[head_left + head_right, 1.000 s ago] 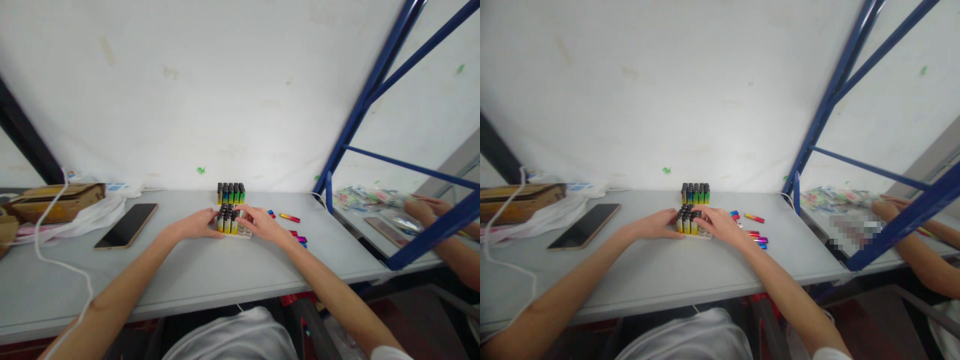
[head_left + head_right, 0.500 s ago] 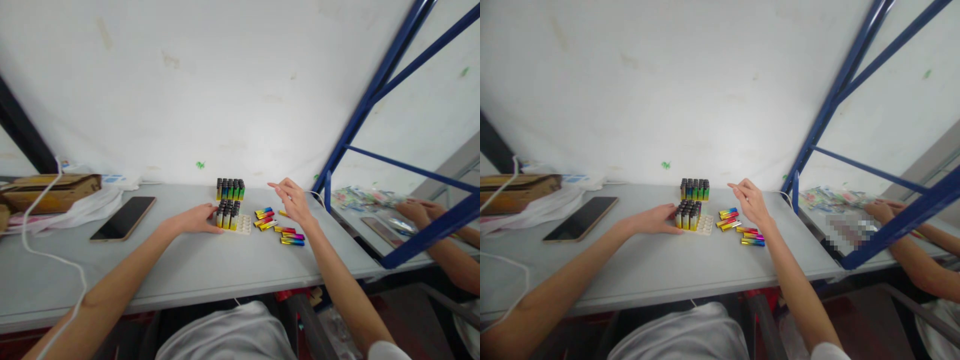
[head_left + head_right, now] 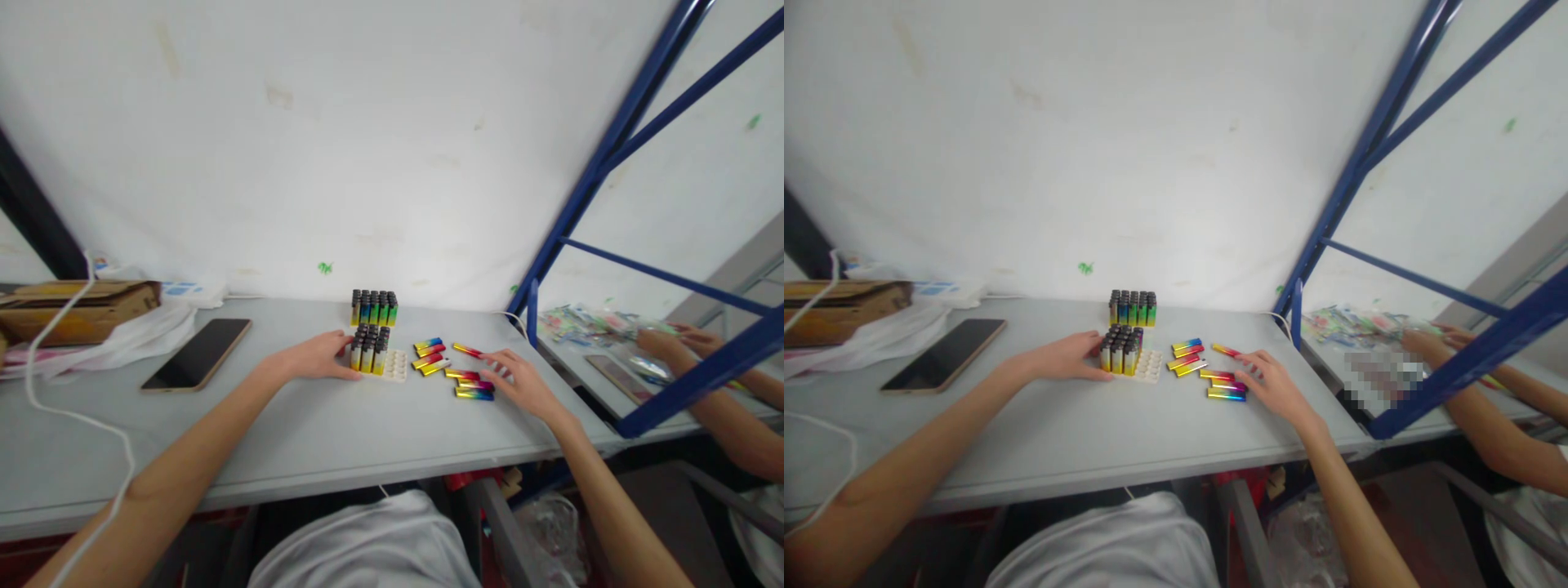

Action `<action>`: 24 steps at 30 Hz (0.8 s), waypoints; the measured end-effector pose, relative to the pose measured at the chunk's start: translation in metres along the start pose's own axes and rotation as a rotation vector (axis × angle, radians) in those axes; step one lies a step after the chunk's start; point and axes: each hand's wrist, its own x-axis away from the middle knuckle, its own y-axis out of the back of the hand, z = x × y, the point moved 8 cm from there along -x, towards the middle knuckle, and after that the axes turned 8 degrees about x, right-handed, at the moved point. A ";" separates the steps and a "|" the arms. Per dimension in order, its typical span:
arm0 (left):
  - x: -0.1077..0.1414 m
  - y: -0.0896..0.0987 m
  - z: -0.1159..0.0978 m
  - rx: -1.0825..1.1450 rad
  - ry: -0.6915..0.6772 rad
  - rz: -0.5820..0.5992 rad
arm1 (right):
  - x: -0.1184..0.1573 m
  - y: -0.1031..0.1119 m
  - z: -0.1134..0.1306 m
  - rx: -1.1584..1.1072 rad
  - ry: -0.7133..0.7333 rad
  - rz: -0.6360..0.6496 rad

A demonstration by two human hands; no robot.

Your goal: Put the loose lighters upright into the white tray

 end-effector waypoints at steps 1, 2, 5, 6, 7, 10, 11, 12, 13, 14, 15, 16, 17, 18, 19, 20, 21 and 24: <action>0.000 0.000 0.000 0.001 0.000 0.000 | -0.004 -0.002 -0.008 -0.007 -0.011 -0.009; 0.000 0.000 0.001 0.002 -0.001 0.002 | -0.010 -0.005 -0.016 -0.009 -0.020 -0.016; 0.000 -0.001 0.001 0.003 -0.008 0.005 | -0.035 -0.015 -0.034 0.036 -0.026 0.000; 0.000 -0.001 0.001 -0.001 -0.006 0.006 | -0.044 -0.019 -0.037 0.057 -0.017 0.018; 0.000 -0.001 0.000 -0.007 -0.003 0.008 | -0.052 -0.023 -0.039 0.067 -0.010 0.034; 0.000 -0.001 -0.001 -0.022 0.004 0.014 | -0.071 -0.026 -0.042 -0.021 -0.027 0.046; 0.001 -0.001 -0.002 -0.022 0.003 0.013 | -0.075 -0.026 -0.042 -0.096 -0.048 0.036; 0.001 -0.001 -0.003 -0.021 0.002 0.011 | -0.079 -0.025 -0.042 -0.192 -0.076 0.027; 0.001 0.000 -0.003 -0.020 0.002 0.008 | -0.082 -0.024 -0.040 -0.298 -0.108 0.016; 0.001 0.000 -0.003 -0.017 0.005 0.007 | -0.085 -0.023 -0.038 -0.410 -0.141 0.001; 0.002 0.000 -0.003 -0.010 0.009 0.007 | -0.089 -0.022 -0.034 -0.522 -0.174 -0.016; 0.002 0.000 -0.002 0.002 0.013 0.010 | -0.093 -0.021 -0.029 -0.632 -0.202 -0.034; 0.002 -0.001 -0.002 0.017 0.016 0.013 | -0.097 -0.020 -0.022 -0.738 -0.222 -0.053; 0.002 -0.001 -0.001 0.034 0.016 0.016 | -0.102 -0.020 -0.014 -0.840 -0.233 -0.071; 0.003 -0.001 -0.001 0.048 0.014 0.020 | -0.107 -0.020 -0.004 -0.935 -0.234 -0.081; 0.003 -0.001 -0.001 0.056 0.011 0.023 | -0.112 -0.020 0.007 -1.017 -0.232 -0.095; 0.003 -0.002 -0.001 0.056 0.010 0.025 | -0.117 -0.020 0.018 -1.085 -0.235 -0.116; 0.003 -0.001 -0.001 0.037 0.013 0.023 | -0.127 -0.030 0.057 -1.236 -0.216 -0.071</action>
